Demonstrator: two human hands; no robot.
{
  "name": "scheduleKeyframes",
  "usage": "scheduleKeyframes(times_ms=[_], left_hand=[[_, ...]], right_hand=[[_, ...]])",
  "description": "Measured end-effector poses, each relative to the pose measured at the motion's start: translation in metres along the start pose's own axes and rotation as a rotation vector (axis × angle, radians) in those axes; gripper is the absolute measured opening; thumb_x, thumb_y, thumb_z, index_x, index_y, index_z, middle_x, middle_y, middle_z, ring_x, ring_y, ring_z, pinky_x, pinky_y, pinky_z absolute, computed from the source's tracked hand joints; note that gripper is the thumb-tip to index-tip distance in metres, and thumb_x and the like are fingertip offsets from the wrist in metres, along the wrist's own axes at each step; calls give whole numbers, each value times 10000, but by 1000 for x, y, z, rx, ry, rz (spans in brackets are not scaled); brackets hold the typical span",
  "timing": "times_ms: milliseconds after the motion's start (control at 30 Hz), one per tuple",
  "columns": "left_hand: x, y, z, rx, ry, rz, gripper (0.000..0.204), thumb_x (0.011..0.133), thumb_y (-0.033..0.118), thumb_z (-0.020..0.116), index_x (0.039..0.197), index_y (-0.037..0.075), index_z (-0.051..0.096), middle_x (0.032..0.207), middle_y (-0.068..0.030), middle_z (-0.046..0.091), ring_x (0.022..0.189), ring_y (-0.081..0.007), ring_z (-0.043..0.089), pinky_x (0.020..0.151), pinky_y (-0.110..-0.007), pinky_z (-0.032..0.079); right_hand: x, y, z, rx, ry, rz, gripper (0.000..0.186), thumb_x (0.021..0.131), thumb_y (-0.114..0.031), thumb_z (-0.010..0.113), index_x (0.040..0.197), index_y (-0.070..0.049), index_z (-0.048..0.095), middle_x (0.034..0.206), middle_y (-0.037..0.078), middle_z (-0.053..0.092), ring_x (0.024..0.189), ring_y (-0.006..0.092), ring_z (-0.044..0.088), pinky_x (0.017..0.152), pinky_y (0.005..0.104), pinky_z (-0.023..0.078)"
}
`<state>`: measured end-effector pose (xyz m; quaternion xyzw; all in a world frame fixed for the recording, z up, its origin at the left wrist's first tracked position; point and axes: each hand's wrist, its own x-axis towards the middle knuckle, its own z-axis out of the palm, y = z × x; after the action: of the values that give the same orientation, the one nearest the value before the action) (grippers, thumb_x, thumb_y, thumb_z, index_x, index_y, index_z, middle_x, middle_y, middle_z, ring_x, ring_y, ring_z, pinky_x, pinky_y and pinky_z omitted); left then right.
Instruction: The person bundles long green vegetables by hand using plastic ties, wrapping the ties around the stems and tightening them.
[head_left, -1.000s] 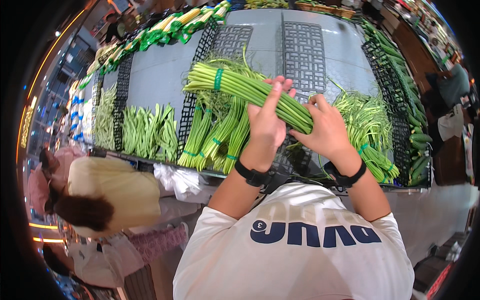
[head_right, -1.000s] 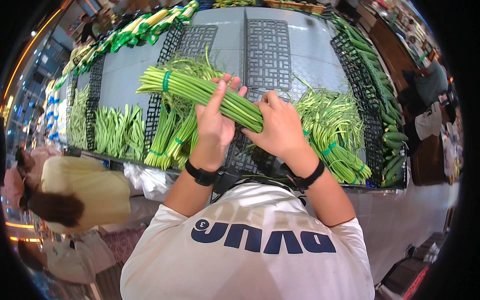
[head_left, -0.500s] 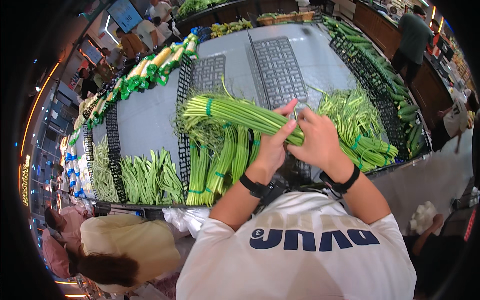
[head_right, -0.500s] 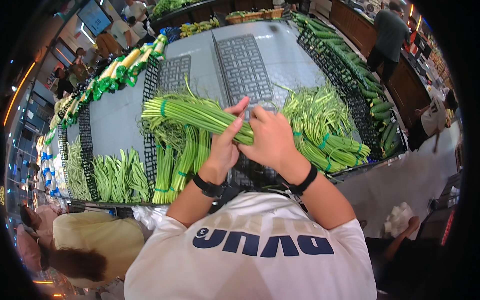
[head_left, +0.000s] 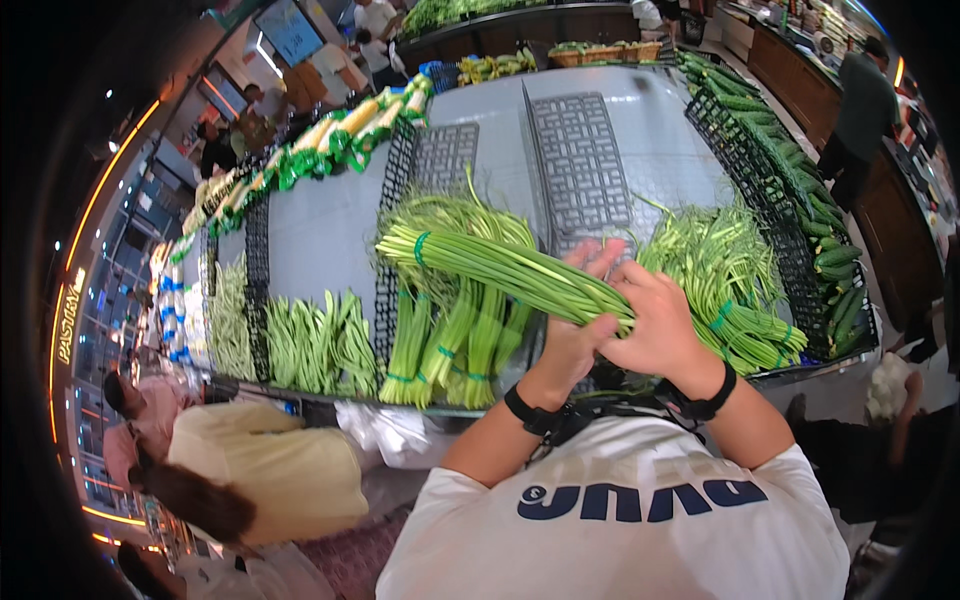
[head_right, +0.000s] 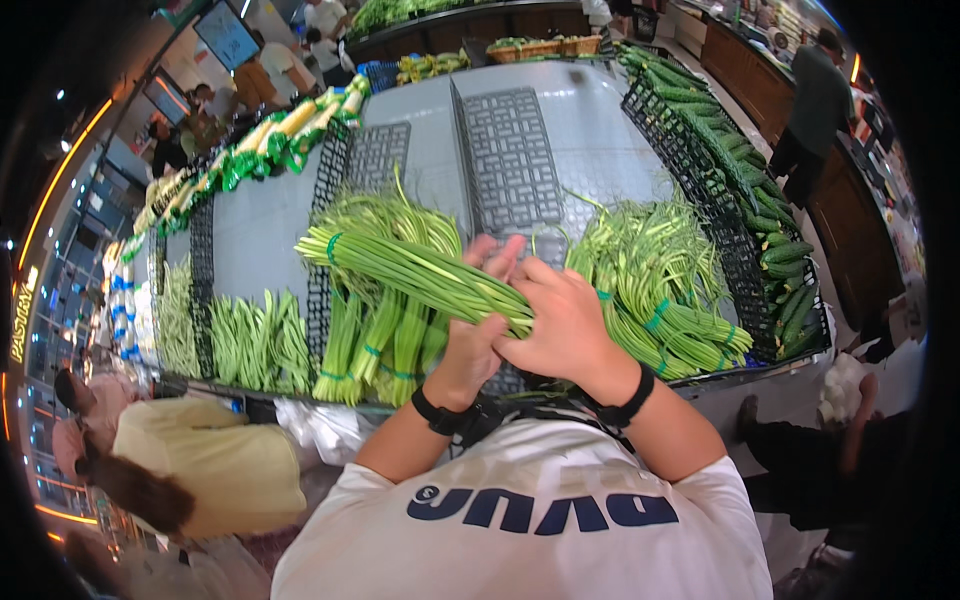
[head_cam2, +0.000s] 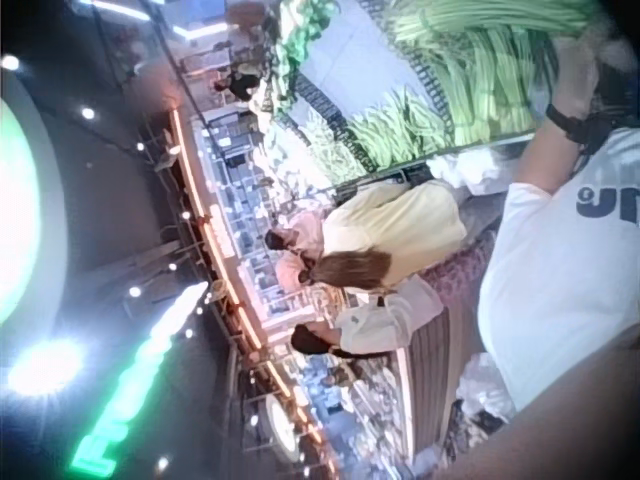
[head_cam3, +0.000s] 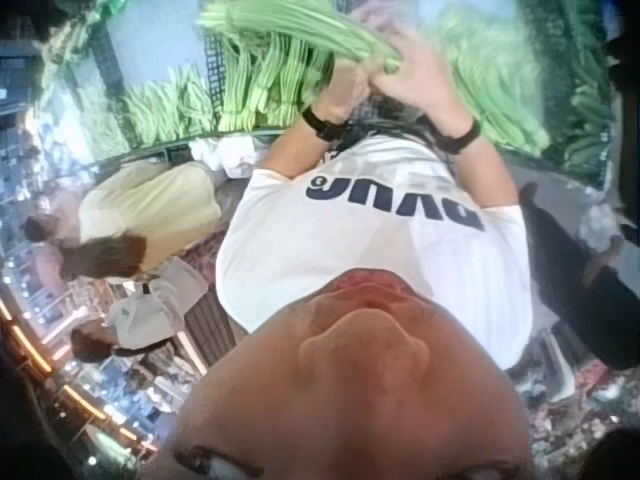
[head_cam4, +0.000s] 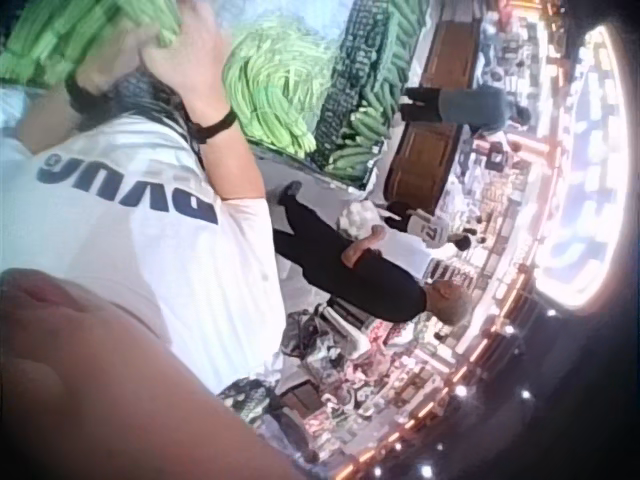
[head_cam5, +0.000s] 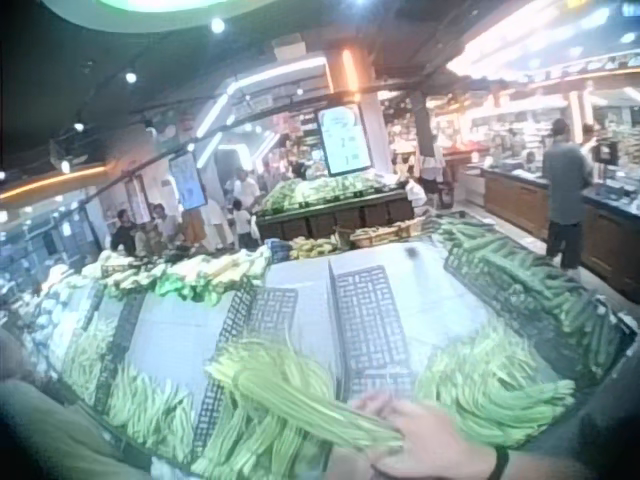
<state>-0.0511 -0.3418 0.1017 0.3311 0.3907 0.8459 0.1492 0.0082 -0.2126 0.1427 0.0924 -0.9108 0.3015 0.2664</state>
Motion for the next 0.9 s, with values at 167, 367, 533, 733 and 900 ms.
scheduleKeyframes(times_ms=[167, 367, 533, 733, 900], left_hand=[[-1, -10, 20, -303, 224, -203, 406, 963, 168, 685, 1315, 42, 528, 1588, -197, 434, 1370, -244, 503, 1153, -423, 413], [15, -11, 41, -126, 415, -294, 150, 921, 16, 682, 1040, 40, 593, 1239, -193, 697, 1085, -211, 662, 970, -391, 538], [18, -3, 30, 34, 463, -322, 130, 957, 91, 672, 1027, 48, 570, 884, -87, 646, 850, -207, 666, 783, -381, 569], [56, 12, 21, 191, 176, -257, 183, 928, 117, 739, 936, 39, 574, 736, -53, 608, 668, -155, 624, 610, -296, 484], [106, -44, 8, 174, -178, -504, 377, 942, 141, 735, 1255, 11, 567, 866, -74, 668, 768, -174, 681, 695, -300, 560]], right_hand=[[-4, 17, -8, -110, -125, -17, 446, 637, -249, 756, 1049, -86, 714, 1009, 82, 639, 855, 293, 656, 718, 411, 475], [-8, 39, -38, -66, -166, -4, 597, 682, -300, 840, 1182, -35, 649, 1170, 149, 582, 934, 366, 652, 797, 449, 535], [-18, 77, -81, 190, -87, 185, 464, 931, -333, 724, 1223, 9, 609, 1157, 164, 562, 1059, 294, 608, 946, 388, 499], [-41, 134, -101, 233, 276, 462, 295, 1006, -206, 625, 1220, -4, 614, 1045, 114, 650, 922, 203, 592, 852, 340, 481], [-50, 136, -105, 212, 240, 542, 261, 962, -221, 694, 1139, -30, 674, 857, 13, 584, 725, 88, 516, 638, 263, 434]])
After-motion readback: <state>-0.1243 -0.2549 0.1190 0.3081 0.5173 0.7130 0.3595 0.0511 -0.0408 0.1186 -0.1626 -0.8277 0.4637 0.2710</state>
